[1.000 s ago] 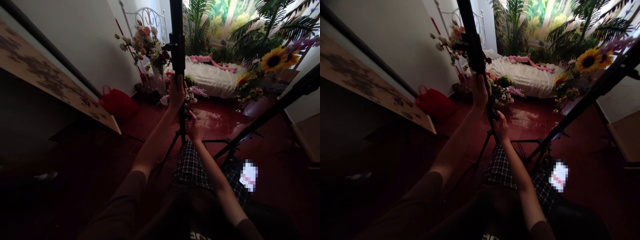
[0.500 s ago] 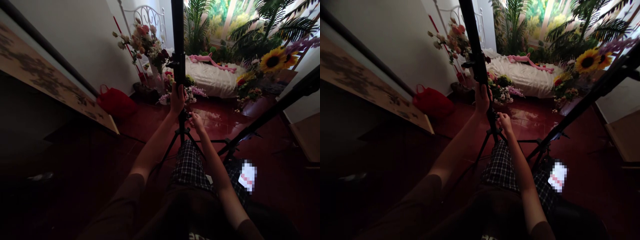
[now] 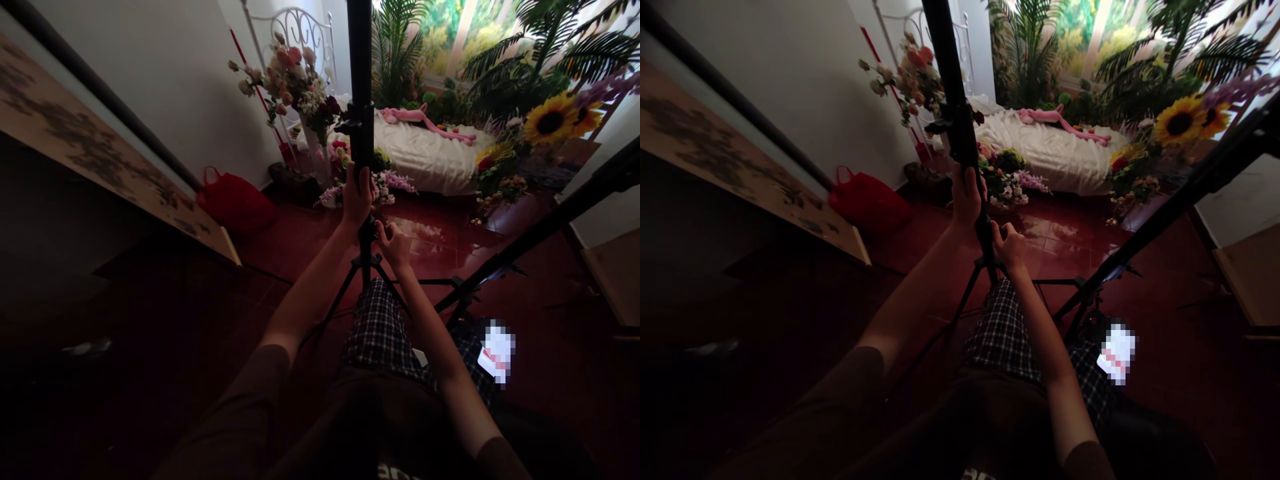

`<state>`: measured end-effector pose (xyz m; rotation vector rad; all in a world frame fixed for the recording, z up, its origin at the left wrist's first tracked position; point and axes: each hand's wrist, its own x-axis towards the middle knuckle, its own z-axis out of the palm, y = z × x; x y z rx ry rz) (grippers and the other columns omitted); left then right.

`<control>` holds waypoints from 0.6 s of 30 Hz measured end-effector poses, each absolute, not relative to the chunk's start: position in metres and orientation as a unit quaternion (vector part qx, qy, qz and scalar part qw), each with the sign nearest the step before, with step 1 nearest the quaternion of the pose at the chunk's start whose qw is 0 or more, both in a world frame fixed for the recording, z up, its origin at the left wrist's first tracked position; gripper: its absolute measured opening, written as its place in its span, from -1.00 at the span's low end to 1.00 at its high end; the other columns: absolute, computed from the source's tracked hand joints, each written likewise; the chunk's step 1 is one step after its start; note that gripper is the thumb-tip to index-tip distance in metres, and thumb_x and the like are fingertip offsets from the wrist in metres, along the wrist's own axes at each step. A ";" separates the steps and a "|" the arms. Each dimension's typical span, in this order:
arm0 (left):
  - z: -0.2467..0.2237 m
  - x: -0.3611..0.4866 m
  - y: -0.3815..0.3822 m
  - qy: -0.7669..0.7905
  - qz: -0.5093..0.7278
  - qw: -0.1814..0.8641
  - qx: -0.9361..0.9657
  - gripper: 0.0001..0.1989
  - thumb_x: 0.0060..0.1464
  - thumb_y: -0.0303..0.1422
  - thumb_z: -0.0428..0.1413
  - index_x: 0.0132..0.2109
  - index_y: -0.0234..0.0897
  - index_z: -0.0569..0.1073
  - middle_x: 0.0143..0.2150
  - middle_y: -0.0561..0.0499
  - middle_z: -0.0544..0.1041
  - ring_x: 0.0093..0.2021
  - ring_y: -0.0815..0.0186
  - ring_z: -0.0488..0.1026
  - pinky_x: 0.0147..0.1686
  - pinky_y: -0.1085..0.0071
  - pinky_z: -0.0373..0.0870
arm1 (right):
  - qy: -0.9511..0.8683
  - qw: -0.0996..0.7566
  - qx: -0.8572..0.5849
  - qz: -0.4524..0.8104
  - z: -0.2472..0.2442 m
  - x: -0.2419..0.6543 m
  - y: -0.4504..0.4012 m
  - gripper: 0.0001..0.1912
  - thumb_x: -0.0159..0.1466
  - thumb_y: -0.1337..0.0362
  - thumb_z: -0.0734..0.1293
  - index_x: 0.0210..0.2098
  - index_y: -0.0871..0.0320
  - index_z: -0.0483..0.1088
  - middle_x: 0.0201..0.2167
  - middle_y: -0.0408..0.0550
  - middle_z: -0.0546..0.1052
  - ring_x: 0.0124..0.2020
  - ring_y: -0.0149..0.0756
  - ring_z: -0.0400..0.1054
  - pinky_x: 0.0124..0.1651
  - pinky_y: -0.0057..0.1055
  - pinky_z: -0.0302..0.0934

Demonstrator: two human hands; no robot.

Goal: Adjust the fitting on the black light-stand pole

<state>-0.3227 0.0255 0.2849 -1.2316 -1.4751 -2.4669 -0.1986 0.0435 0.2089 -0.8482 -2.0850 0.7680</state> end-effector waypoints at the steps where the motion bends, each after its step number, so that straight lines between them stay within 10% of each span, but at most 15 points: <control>1: 0.285 -0.322 0.025 -0.474 -0.788 0.006 -0.394 -0.56 0.15 0.10 0.03 -0.24 -0.20 0.34 -0.56 0.15 0.29 -0.65 0.53 0.14 -0.62 0.51 0.13 | -0.814 0.369 -0.336 0.296 0.209 -0.201 0.046 -0.45 0.37 -0.17 0.14 -0.47 0.12 0.37 -0.55 -0.08 0.47 -0.48 -0.32 0.36 -0.39 -0.46 0.05; 18: 0.277 -0.313 0.018 -0.495 -0.790 0.013 -0.362 -0.53 0.14 0.14 0.00 -0.22 -0.19 0.39 -0.54 0.15 0.32 -0.62 0.50 0.27 -0.60 0.50 0.18 | -0.777 0.348 -0.313 0.421 0.202 -0.208 0.044 -0.24 0.34 -0.26 0.02 -0.78 0.09 0.18 -0.81 -0.17 0.25 -0.65 -0.42 0.28 -0.44 -0.49 0.11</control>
